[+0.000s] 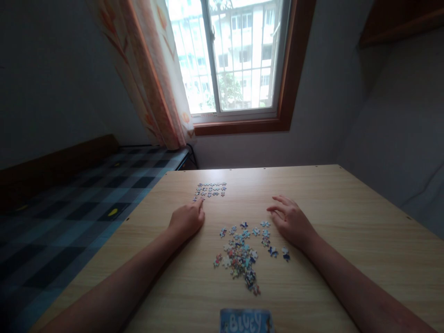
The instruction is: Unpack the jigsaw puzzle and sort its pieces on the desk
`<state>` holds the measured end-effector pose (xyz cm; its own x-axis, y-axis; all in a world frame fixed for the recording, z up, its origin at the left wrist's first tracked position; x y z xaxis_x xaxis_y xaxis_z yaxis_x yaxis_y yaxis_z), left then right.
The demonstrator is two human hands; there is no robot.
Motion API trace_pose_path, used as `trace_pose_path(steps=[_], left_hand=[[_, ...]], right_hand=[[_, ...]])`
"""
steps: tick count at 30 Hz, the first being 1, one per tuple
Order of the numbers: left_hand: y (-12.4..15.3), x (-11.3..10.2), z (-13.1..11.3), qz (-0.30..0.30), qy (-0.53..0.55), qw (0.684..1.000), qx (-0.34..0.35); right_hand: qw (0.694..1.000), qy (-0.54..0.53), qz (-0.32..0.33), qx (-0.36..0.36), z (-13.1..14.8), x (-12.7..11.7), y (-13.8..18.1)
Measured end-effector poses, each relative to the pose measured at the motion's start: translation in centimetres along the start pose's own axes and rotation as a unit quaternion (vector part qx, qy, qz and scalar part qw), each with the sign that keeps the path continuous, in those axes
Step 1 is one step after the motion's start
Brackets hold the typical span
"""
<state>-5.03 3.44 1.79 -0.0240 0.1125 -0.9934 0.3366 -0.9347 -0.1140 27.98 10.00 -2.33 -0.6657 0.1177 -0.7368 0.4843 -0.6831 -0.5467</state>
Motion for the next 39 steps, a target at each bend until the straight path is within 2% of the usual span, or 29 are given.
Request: trace_pose_path(steps=[7,9,13,16,19,24,28,32,34,39], left_hand=[[0.0,-0.2,-0.1,-0.018,0.013,1.0,0.012],[0.3,-0.5,-0.3,-0.037,0.033,0.998,0.035],[1.3,-1.0,-0.9,-0.052,0.086,0.981,0.166],[2.2,-1.2,-1.4,-0.007,0.08,0.956,0.283],[2.6,-1.4,-1.6,0.036,0.062,0.936,0.345],[2.6,-2.1,-1.6,0.097,0.043,0.926,0.362],[2.7,-2.4,-1.8,0.121,0.026,0.928,0.35],[3.3,-2.4,-2.4,0.109,0.017,0.941,0.319],[3.5,-2.4,-2.6,0.105,0.011,0.947,0.303],[3.8,-2.7,-2.9,0.117,0.016,0.952,0.281]], right_hand=[[1.0,0.01,-0.01,-0.002,0.0,-0.1,-0.1],[1.0,0.008,-0.014,-0.004,0.0,-0.1,-0.1],[0.999,0.006,-0.029,-0.012,0.0,-0.2,-0.1],[0.999,0.01,-0.041,-0.026,0.1,-0.2,-0.1],[0.996,0.018,-0.052,-0.063,0.5,-0.4,-0.1],[0.983,0.037,-0.029,-0.176,2.3,-1.1,-0.2],[0.966,0.052,0.038,-0.25,5.5,-1.6,-0.2],[0.949,0.037,0.117,-0.29,9.4,-1.4,0.2],[0.941,0.03,0.137,-0.307,10.6,-1.1,0.5],[0.937,0.023,0.152,-0.312,10.9,-0.8,0.7]])
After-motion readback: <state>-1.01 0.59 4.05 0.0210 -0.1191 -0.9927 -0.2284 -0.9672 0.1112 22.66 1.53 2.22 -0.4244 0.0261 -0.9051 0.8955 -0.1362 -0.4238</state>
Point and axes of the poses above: each hand's wrist, its own y-axis away from the middle knuckle, its own x-axis out of the palm, z = x × y, the point moved 1 cm from there along -y, towards the middle knuckle, and after that the axes turned 11 degrees about -x, right-handed, at the moved point
